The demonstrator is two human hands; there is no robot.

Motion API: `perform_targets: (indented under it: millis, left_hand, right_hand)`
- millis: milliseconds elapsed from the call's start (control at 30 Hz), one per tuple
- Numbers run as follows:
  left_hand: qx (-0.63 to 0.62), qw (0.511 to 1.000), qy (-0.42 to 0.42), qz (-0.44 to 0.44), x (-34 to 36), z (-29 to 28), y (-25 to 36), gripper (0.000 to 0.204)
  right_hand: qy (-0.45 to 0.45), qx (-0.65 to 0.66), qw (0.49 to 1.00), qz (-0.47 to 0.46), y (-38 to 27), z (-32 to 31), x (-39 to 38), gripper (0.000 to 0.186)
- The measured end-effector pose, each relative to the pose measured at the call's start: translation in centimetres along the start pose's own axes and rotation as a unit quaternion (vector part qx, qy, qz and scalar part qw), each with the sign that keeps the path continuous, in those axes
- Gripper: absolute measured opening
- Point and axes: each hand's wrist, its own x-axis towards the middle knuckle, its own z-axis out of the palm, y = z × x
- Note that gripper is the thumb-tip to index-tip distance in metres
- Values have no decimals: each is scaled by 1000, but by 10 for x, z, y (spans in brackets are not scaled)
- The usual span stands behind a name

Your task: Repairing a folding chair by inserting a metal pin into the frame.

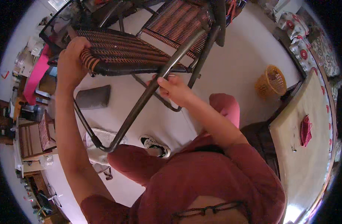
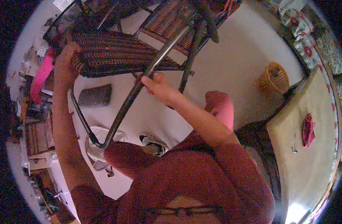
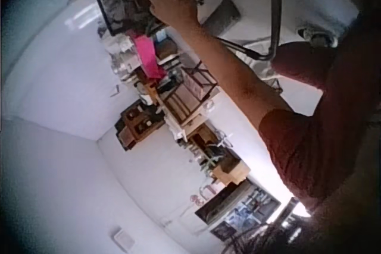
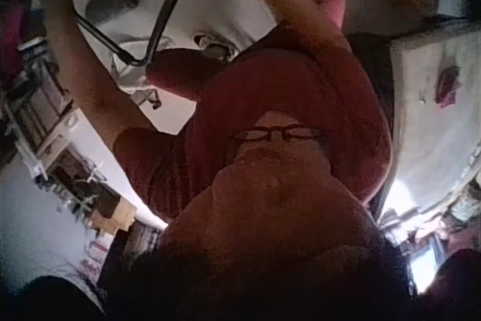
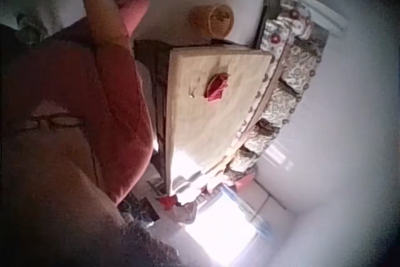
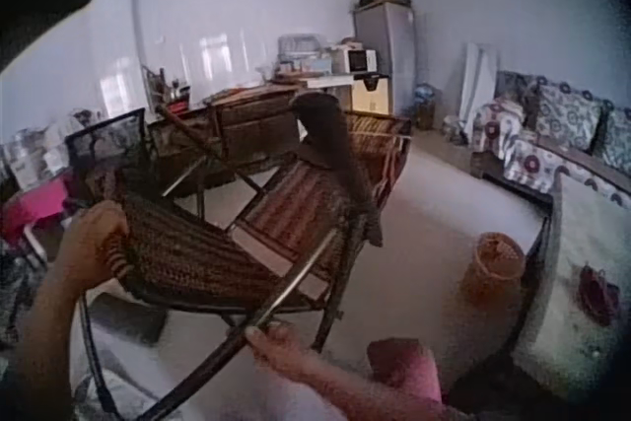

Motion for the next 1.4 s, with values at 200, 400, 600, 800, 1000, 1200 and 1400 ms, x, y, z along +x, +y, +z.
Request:
perform_targets:
  millis: [200, 400, 600, 800, 1000, 1200, 1400]
  left_hand:
    - [24, 1000, -4, -5, -20, -10, 6, 37]
    - [77, 996, -44, 14, -26, -22, 23, 38]
    - [40, 999, -19, -8, -34, -33, 37, 37]
    - [-37, 998, -47, 1, -40, -16, 49, 35]
    - [-53, 996, -48, 49, 16, 59, 55, 38]
    - [-70, 980, -188, 2, 40, 134, 62, 38]
    - [-35, 987, -145, -59, 3, 158, 87, 73]
  right_hand:
    - [-48, 78, 995, -32, 7, -2, -15, 20]
    - [-53, 43, 996, -53, 13, -8, -32, 28]
    - [-93, 124, 988, -31, 16, -3, -47, 27]
    - [-117, 164, 977, 66, 71, 14, -57, 25]
    - [-38, 364, 929, 49, 89, -26, -29, 26]
    - [31, 357, 921, 153, 111, -47, -20, 20]
    - [25, 346, 930, 123, 136, -63, -3, 19]
